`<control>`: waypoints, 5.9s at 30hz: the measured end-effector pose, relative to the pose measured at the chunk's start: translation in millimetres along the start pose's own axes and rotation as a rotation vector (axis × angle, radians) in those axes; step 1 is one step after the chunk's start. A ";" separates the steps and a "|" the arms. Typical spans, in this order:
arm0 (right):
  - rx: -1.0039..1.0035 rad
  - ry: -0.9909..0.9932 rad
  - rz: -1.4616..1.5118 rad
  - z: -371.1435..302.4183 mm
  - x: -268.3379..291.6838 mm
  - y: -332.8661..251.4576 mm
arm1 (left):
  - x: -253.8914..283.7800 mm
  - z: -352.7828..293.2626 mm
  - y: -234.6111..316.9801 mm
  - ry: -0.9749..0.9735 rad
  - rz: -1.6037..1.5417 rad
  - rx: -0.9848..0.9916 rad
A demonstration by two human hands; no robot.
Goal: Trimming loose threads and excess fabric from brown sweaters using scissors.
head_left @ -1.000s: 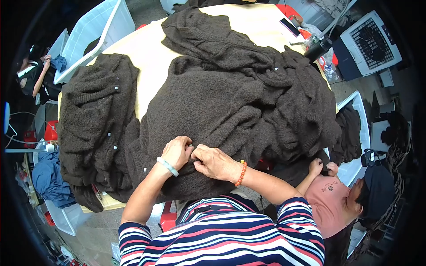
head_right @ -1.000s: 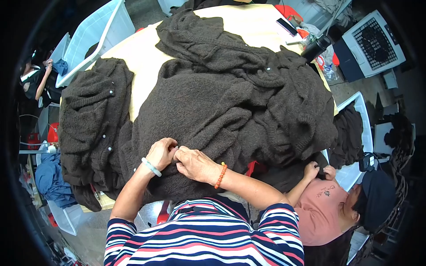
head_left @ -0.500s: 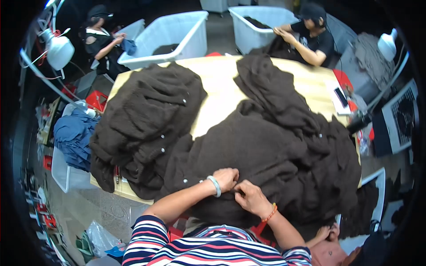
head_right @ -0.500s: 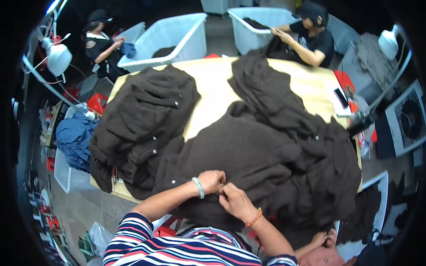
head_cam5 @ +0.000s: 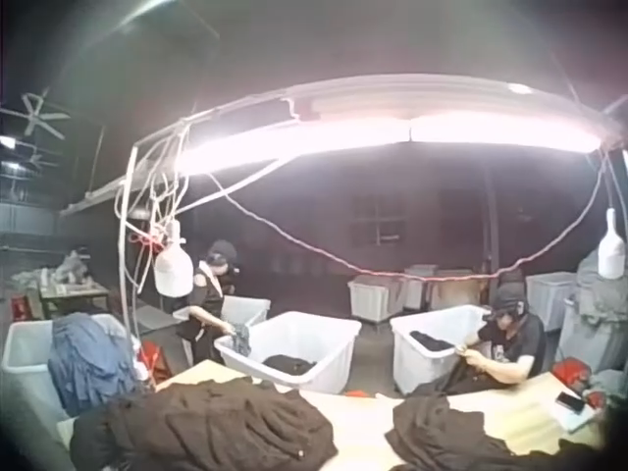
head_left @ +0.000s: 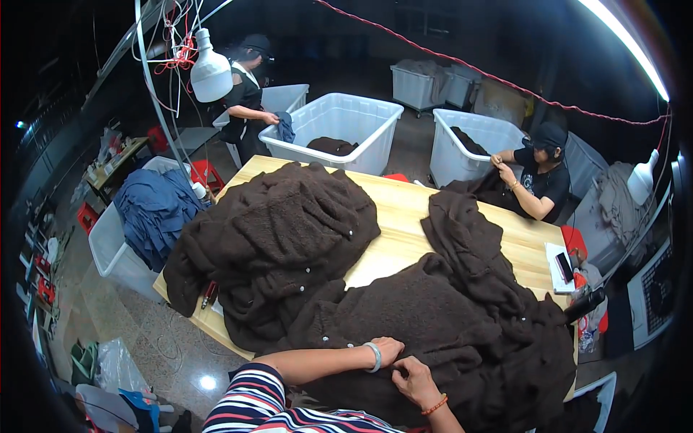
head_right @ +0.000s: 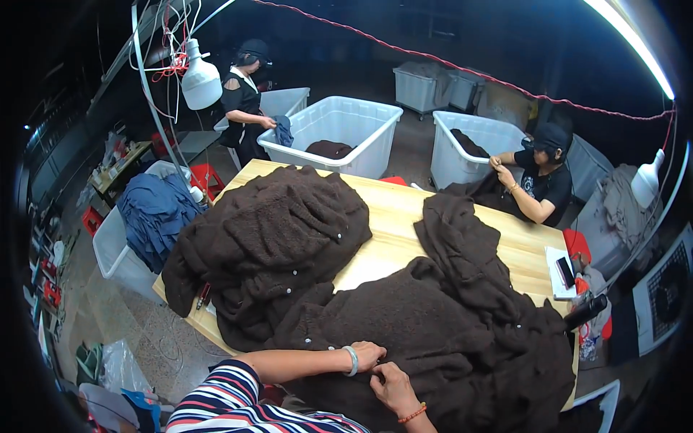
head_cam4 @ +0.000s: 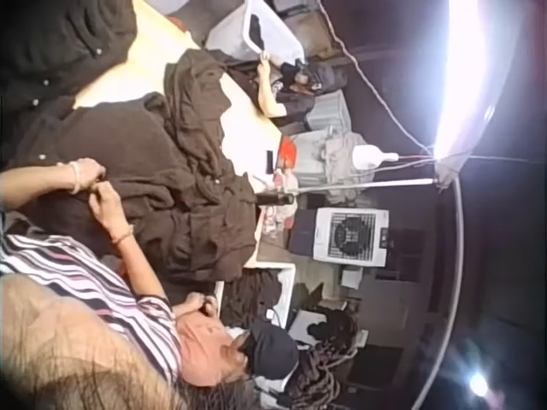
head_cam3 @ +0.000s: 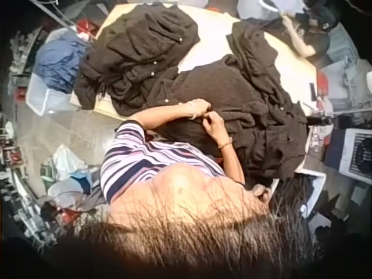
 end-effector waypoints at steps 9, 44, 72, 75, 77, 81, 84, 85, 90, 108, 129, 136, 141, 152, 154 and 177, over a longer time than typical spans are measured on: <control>0.021 0.040 -0.072 1.3 -1.6 -2.7 | -10.7 24.8 -18.9 -0.075 -0.191 -0.096; -0.041 0.256 -0.020 7.1 10.9 -6.9 | -4.0 -39.1 -16.0 -0.331 -1.499 -0.091; -0.100 0.057 0.017 9.0 2.2 20.9 | 27.9 -54.3 -17.9 0.268 -0.659 -0.172; -0.112 0.054 0.045 10.6 5.3 25.0 | 31.9 -54.9 -15.0 0.301 -0.594 -0.193; -0.116 0.043 0.052 11.8 7.3 28.0 | 34.3 -53.8 -13.9 0.287 -0.596 -0.202; -0.087 -0.010 0.126 15.0 11.8 28.8 | 31.8 -51.0 -6.0 0.159 -0.563 -0.237; -0.095 -0.164 0.264 16.0 2.9 37.4 | 32.4 -50.4 -1.9 0.099 -0.587 -0.245; -0.096 -0.166 0.269 17.0 6.0 36.8 | 32.5 -51.6 0.0 0.081 -0.594 -0.255; -0.148 -0.276 0.481 15.1 -1.1 39.9 | 31.7 -55.0 1.6 0.048 -0.649 -0.252; -0.385 -0.362 0.866 7.3 -22.9 61.1 | 34.5 -65.4 1.1 0.140 -0.838 -0.234; 0.023 0.268 0.187 1.8 25.4 4.2 | 17.7 -62.5 -11.9 0.174 -1.181 -0.096; -0.072 0.271 0.353 1.0 22.5 15.8 | 19.6 -63.7 -11.2 0.176 -1.297 -0.077; 0.001 0.296 0.177 -2.8 23.7 3.6 | 18.6 -66.2 -10.6 0.245 -1.104 -0.057; -0.007 0.189 0.156 -0.5 21.9 7.7 | 28.4 -76.0 8.1 0.314 -0.623 -0.138; -0.046 0.167 0.221 0.3 21.6 13.9 | 23.4 -72.2 7.4 0.293 -0.663 -0.138; -0.508 -0.148 1.099 -7.9 -35.9 64.6 | 57.7 -124.9 64.6 0.878 -0.013 -0.386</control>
Point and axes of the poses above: each hand's wrist, its own z-axis towards the middle knuckle, its own x-axis out of the back of the hand, y = z × x, the point moved 10 cm from there along z, towards the middle knuckle, and after that the axes turned 3 degrees about -y, right-handed, at the moved point
